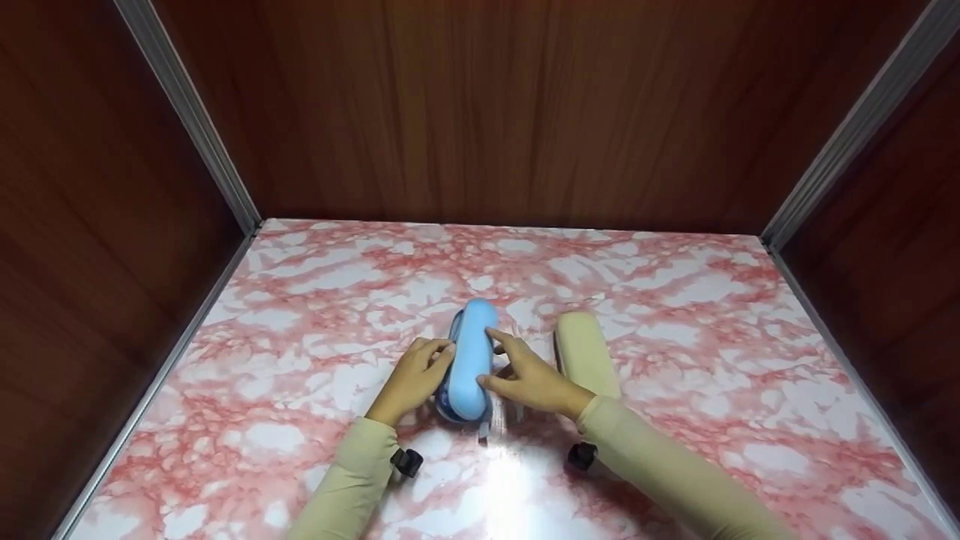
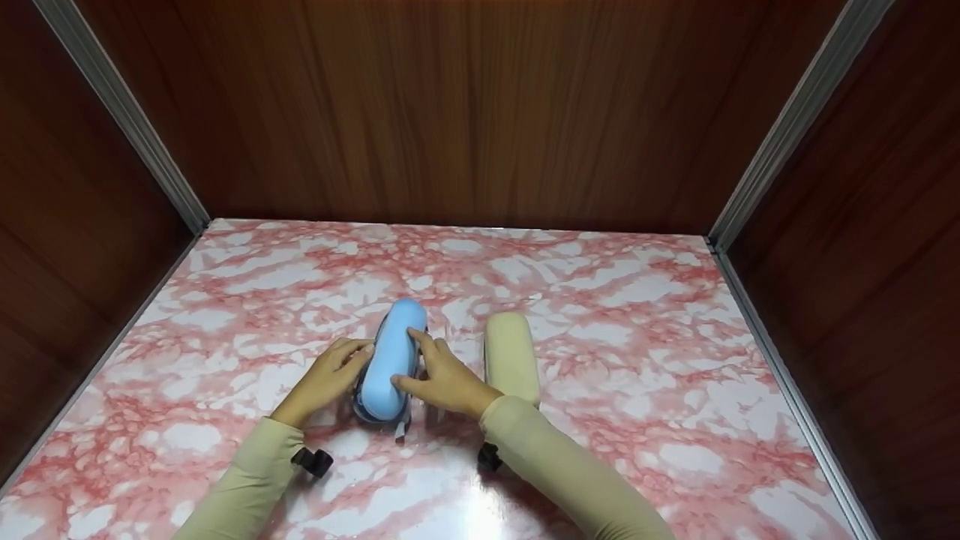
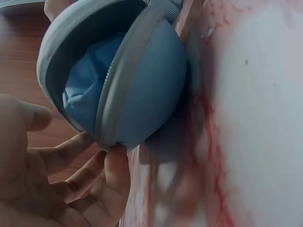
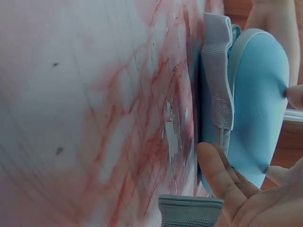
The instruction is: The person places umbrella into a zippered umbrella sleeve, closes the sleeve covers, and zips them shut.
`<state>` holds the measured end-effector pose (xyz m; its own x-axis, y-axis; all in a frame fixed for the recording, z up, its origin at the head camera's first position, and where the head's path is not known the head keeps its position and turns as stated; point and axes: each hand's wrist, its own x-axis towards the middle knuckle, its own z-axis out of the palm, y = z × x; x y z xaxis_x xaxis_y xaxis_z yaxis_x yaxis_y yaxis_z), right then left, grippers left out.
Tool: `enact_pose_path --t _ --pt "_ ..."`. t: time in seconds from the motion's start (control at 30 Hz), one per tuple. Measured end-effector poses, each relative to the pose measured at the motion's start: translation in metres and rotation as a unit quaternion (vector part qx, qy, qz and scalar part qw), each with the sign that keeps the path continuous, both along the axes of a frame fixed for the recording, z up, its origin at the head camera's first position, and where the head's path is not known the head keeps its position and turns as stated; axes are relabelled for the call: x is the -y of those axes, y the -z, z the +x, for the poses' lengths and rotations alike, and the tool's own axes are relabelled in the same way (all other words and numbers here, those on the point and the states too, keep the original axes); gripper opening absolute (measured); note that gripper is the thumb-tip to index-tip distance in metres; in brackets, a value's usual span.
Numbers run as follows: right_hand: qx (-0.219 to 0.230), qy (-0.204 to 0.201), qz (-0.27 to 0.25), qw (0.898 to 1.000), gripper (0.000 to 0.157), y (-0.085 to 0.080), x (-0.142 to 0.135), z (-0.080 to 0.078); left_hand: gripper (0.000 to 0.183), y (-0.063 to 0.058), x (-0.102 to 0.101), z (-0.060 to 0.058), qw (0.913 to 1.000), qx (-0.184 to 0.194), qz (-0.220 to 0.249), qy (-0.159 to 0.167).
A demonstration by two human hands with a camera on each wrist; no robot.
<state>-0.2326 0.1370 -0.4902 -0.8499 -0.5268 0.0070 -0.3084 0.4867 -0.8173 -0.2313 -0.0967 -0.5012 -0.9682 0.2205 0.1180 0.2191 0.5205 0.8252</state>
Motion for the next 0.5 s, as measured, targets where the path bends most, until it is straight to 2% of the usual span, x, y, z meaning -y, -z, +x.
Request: enact_pose_path --t 0.1,0.33,0.5 --pt "-0.009 -0.005 0.02 1.0 0.09 -0.0004 -0.0004 0.0001 0.047 0.0006 0.0001 0.0005 0.9999 0.009 0.002 0.004" --pt "-0.034 -0.002 0.078 0.996 0.094 -0.0038 0.0006 -0.0006 0.047 0.0024 -0.0004 -0.0014 0.9996 -0.018 0.017 0.009" --pt "-0.037 0.006 0.106 0.994 0.095 -0.0063 0.0037 -0.0027 0.045 0.0034 0.0001 -0.0028 0.9994 -0.023 0.024 0.009"
